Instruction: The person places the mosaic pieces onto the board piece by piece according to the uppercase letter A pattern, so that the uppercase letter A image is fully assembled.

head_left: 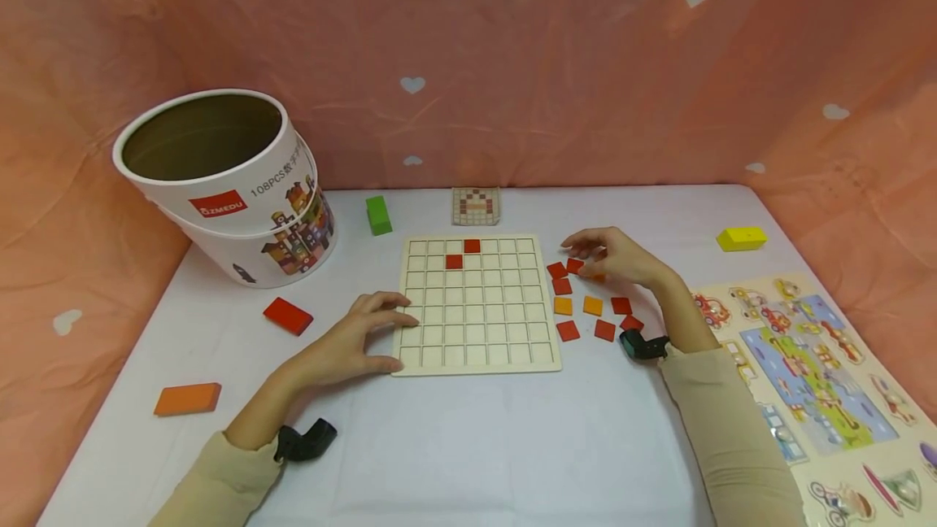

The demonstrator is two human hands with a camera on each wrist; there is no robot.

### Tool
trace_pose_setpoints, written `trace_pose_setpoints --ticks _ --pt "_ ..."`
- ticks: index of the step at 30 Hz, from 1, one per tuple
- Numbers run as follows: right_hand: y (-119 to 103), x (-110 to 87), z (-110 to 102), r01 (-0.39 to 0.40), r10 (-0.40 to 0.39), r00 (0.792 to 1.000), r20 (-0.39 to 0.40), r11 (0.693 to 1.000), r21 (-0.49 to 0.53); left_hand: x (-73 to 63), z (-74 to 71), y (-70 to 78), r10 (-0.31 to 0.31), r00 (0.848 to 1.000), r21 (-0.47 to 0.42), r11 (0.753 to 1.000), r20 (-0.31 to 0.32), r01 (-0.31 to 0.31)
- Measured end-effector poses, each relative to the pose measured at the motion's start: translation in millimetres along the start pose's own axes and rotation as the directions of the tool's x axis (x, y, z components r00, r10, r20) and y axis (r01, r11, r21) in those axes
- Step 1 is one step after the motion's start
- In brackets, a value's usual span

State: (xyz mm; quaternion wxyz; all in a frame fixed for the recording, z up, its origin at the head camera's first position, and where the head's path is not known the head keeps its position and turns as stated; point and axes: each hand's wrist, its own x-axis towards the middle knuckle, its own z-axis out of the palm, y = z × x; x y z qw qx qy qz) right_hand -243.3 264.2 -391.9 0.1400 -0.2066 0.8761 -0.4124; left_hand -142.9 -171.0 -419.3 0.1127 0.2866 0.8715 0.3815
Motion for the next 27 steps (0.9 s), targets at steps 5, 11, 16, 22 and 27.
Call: trace_pose_setpoints --ticks 5,11,16,22,27 --pt "-0.6 1.6 3.9 0.017 -0.017 1.000 0.007 1.000 0.010 -0.4 -0.3 0.4 -0.004 1.000 -0.006 1.000 0.001 0.004" --pt "-4.4 1.0 6.5 0.022 -0.023 1.000 0.018 1.000 0.010 -0.3 -0.5 -0.8 -0.002 1.000 -0.002 1.000 0.000 0.002" --pt "-6.0 1.2 6.8 0.008 -0.007 1.000 0.015 1.000 -0.026 -0.3 -0.7 -1.3 -0.005 1.000 -0.004 1.000 0.006 0.005" --pt "-14.6 9.5 5.4 0.024 -0.027 0.998 -0.053 0.998 -0.056 0.4 -0.5 -1.2 -0.010 1.000 -0.012 1.000 0.011 0.010" --pt "-36.2 31.0 12.8 0.032 -0.032 0.999 -0.014 0.999 -0.016 0.4 -0.4 -1.5 0.001 1.000 -0.010 1.000 0.006 -0.001"
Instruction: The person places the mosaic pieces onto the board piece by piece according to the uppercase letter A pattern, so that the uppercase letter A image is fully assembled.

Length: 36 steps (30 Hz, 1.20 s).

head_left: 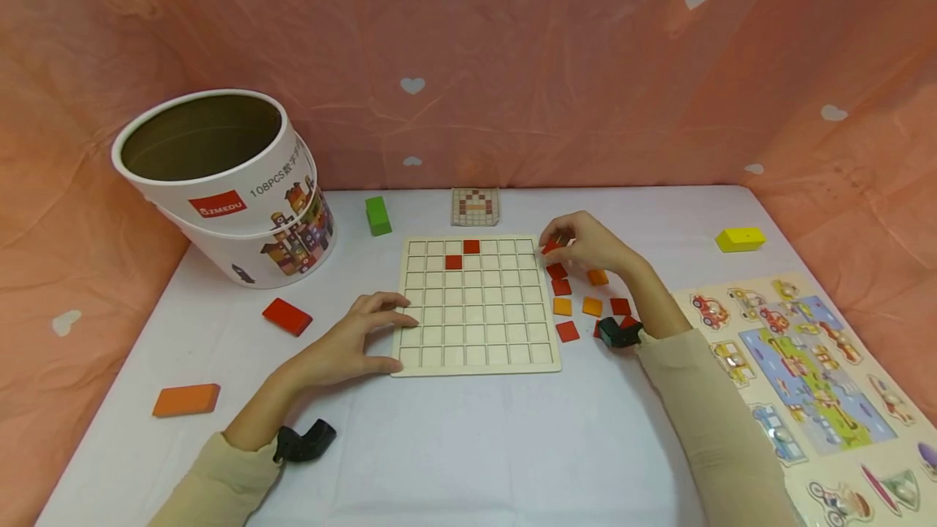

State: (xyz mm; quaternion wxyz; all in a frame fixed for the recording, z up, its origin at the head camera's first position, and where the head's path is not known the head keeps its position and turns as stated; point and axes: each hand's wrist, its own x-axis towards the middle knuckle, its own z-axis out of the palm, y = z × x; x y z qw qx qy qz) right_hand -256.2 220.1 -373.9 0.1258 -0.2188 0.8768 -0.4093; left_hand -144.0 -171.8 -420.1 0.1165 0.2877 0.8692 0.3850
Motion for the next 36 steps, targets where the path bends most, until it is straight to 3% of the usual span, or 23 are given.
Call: trace_pose_setpoints --ticks 8,13,18,29,36 --pt "-28.1 40.2 26.1 0.097 -0.107 0.987 0.119 0.992 0.085 -0.8 -0.2 -0.8 -0.007 1.000 -0.001 1.000 -0.001 0.007" --pt "-31.5 52.9 40.6 0.080 -0.098 0.983 0.158 0.989 0.121 -0.2 -0.1 -1.0 -0.013 1.000 -0.002 1.000 0.001 0.013" --pt "-31.8 54.8 47.0 0.080 -0.096 0.983 0.154 0.991 0.105 0.0 0.6 -1.3 -0.014 1.000 0.003 1.000 0.002 0.014" --pt "-37.7 49.3 44.4 0.030 -0.021 0.993 0.117 0.997 -0.073 -0.3 -0.2 0.7 -0.012 1.000 -0.004 1.000 0.001 0.012" --pt "-38.1 49.0 46.1 0.015 -0.010 0.996 0.090 0.998 -0.053 -0.3 0.0 2.5 -0.018 1.000 -0.010 1.000 -0.001 0.018"
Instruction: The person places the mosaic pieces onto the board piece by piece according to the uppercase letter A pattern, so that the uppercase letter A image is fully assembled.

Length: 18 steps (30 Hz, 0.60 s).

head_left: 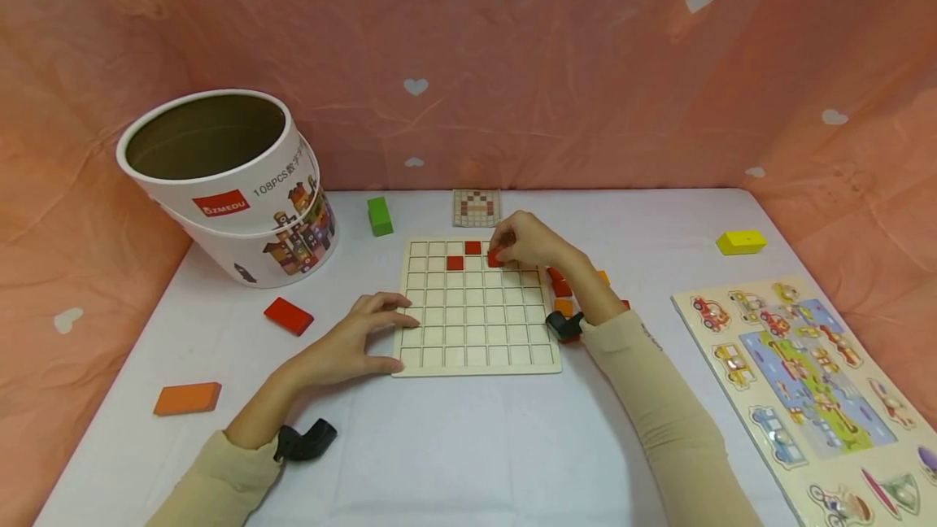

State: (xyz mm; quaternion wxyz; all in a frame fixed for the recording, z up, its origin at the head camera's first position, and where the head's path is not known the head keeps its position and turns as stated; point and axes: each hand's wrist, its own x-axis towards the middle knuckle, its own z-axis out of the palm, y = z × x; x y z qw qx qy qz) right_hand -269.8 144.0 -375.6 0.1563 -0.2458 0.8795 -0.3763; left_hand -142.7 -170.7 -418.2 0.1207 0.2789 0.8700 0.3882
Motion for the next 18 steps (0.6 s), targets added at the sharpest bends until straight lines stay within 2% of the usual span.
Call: trace_pose_setpoints --ticks 6,18 --pt "-0.3 0.6 1.7 -0.009 0.009 1.000 0.006 0.999 0.034 -0.3 0.0 -0.9 0.006 1.000 0.006 1.000 -0.001 -0.006" --pt "0.1 -1.1 0.4 0.028 -0.028 0.999 0.034 1.000 -0.004 -0.7 -0.2 -0.7 0.006 1.000 0.005 1.000 0.002 -0.006"
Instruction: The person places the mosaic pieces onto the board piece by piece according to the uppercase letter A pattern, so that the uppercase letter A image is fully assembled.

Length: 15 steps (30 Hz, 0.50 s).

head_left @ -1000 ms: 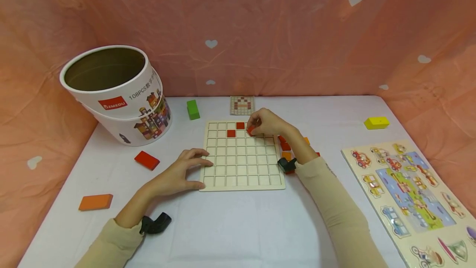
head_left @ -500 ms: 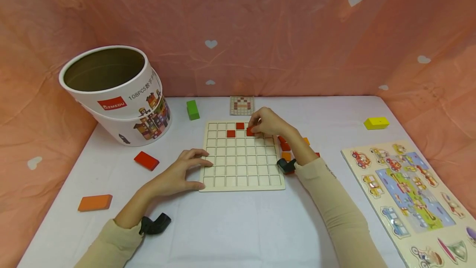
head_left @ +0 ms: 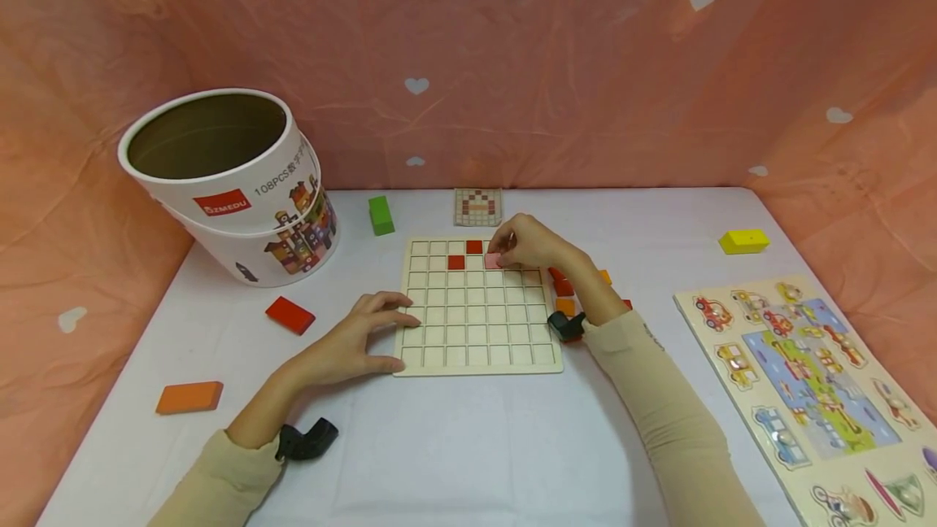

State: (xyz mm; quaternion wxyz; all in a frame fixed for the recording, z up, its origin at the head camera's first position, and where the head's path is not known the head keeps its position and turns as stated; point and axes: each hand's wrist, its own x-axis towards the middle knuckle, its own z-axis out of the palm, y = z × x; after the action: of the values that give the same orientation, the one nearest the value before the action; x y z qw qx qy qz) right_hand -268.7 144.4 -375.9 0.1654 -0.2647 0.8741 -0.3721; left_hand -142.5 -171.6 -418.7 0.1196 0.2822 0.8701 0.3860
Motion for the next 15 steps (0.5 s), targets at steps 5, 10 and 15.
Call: trace_pose_setpoints --ticks 5,10,15 --pt "2.6 -0.5 0.5 0.018 -0.018 1.000 0.008 1.000 0.001 0.0 -0.4 0.1 0.002 1.000 0.007 1.000 -0.001 -0.002" --pt "9.7 -3.0 -3.1 0.030 -0.030 1.000 0.005 0.999 0.043 -0.2 -0.2 0.4 0.008 1.000 0.002 1.000 -0.002 -0.008" --pt "24.5 -20.8 -21.6 0.046 -0.049 0.999 0.017 0.992 0.116 -0.1 -0.2 0.4 0.010 1.000 -0.001 1.000 0.000 -0.010"
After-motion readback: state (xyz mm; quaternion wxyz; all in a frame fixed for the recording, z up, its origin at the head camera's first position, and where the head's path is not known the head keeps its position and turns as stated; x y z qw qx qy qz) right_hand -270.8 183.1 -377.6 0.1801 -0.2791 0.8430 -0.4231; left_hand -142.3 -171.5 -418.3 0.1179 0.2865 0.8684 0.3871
